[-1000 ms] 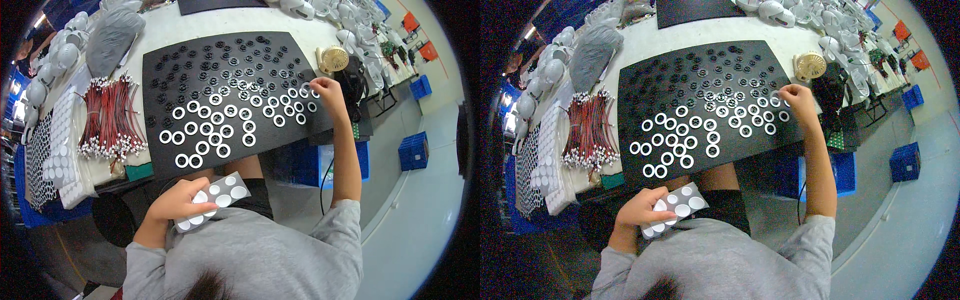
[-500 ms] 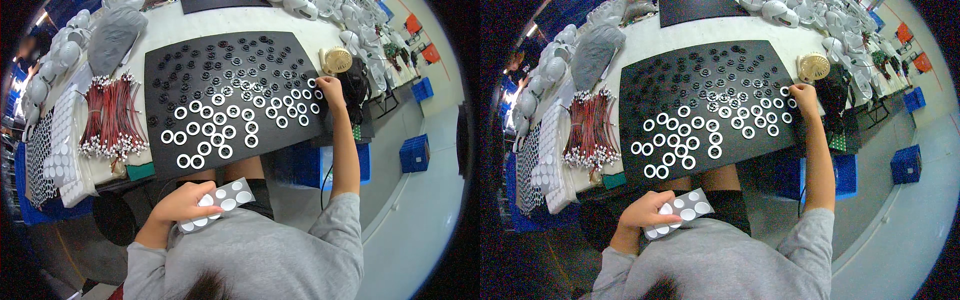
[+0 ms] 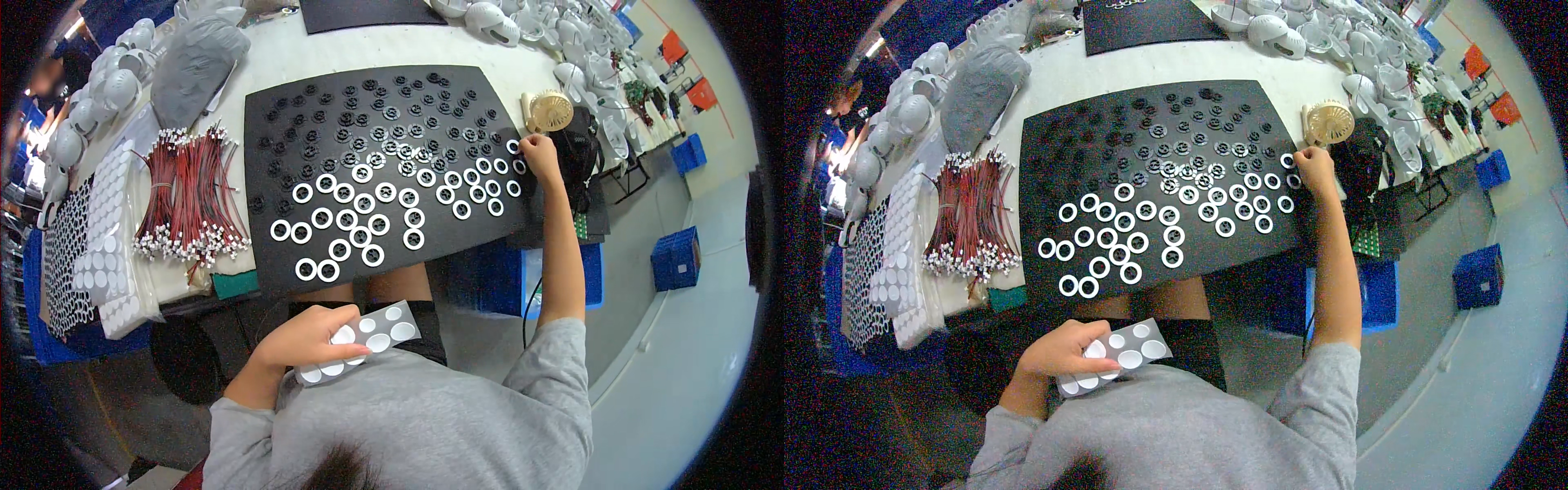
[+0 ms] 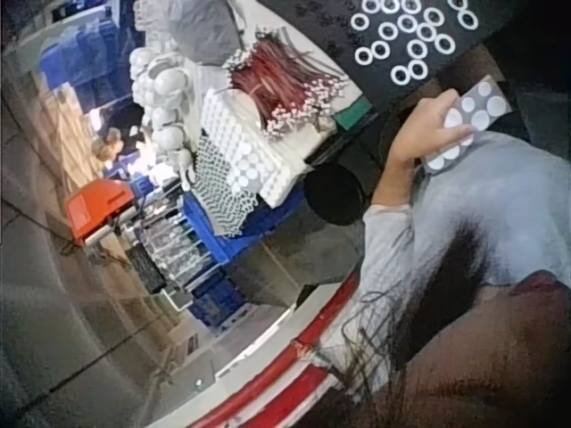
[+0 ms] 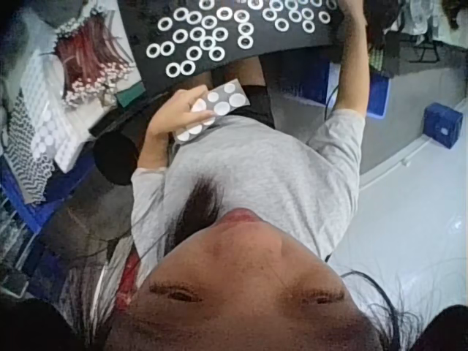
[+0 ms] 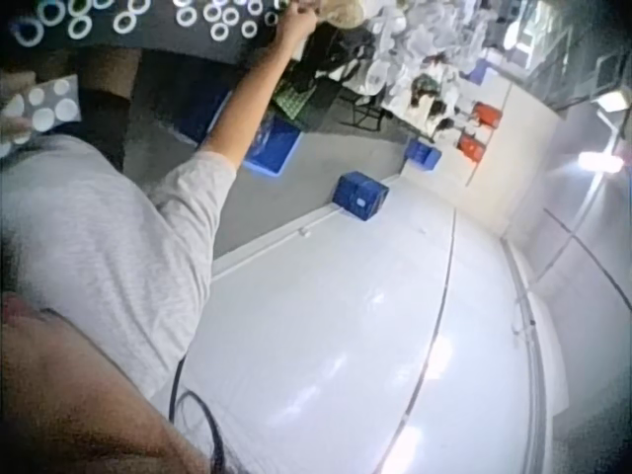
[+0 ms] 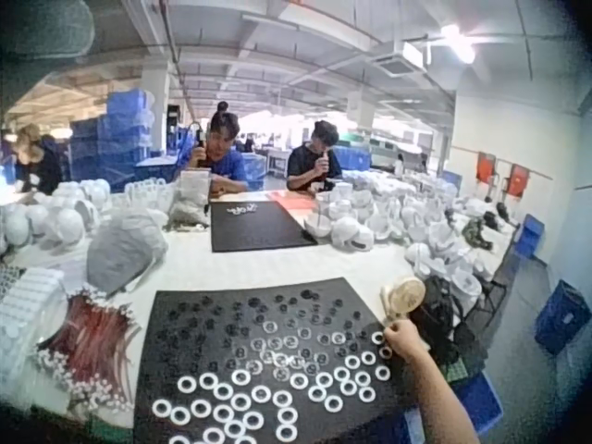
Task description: The person repeatedly peels white circular stickers from a sheet and places them onto a black tray with circular indentations. The person handles the sticker sheet and the tray by hand, working continuously across the tray's surface.
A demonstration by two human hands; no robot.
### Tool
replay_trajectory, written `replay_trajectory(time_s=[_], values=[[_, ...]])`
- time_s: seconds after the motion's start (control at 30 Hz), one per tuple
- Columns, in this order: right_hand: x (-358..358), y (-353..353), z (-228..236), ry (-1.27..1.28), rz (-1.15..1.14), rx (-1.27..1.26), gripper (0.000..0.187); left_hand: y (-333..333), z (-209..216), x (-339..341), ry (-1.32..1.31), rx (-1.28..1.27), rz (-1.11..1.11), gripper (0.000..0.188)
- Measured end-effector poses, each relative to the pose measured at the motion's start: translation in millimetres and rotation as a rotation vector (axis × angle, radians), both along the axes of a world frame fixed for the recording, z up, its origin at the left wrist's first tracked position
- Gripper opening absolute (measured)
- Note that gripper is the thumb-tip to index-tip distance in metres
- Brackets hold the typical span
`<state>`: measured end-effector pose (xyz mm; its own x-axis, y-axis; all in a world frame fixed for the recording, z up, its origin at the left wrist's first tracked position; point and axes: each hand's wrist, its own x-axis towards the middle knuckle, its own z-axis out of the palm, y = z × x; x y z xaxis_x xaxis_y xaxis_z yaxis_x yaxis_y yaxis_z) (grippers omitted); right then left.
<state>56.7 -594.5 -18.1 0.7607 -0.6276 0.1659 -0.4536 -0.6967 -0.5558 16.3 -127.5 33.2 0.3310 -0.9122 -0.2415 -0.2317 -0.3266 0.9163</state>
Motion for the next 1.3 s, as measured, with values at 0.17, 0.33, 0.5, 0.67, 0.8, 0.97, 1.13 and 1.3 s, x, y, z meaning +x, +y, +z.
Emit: replay_trajectory(time_s=[0.17, 0.33, 0.5, 0.67, 0.8, 0.97, 1.13, 1.3], values=[[1, -5, -4, -0.038, 0.025, -0.017, 0.019, 0, 0, 1, -0.019, 0.018, -0.004, 0.033], [2, -3, -3, -0.039, 0.045, -0.046, 0.019, 1, -3, -1, -0.02, 0.006, -0.01, 0.034], [-1, -3, -4, -0.045, 0.058, -0.075, 0.016, 2, -3, -2, -0.024, 0.009, -0.028, 0.036], [-7, -4, -4, -0.084, 0.08, -0.119, 0.012, 0, -1, -3, -0.055, 0.023, -0.08, 0.038], [-5, 8, 2, -0.096, 0.118, -0.07, 0.011, 1, 3, -3, -0.073, 0.021, -0.09, 0.039], [-11, 5, -5, -0.187, 0.154, -0.042, 0.02, -5, 5, -2, -0.141, -0.017, -0.125, 0.041], [-17, 31, 15, -0.045, 0.18, -0.041, 0.025, -6, 11, -4, -0.258, -0.036, -0.131, 0.04], [-33, 106, 59, -0.254, 0.309, -0.35, 0.027, -13, 7, -1, -0.442, -0.061, -0.108, 0.042]])
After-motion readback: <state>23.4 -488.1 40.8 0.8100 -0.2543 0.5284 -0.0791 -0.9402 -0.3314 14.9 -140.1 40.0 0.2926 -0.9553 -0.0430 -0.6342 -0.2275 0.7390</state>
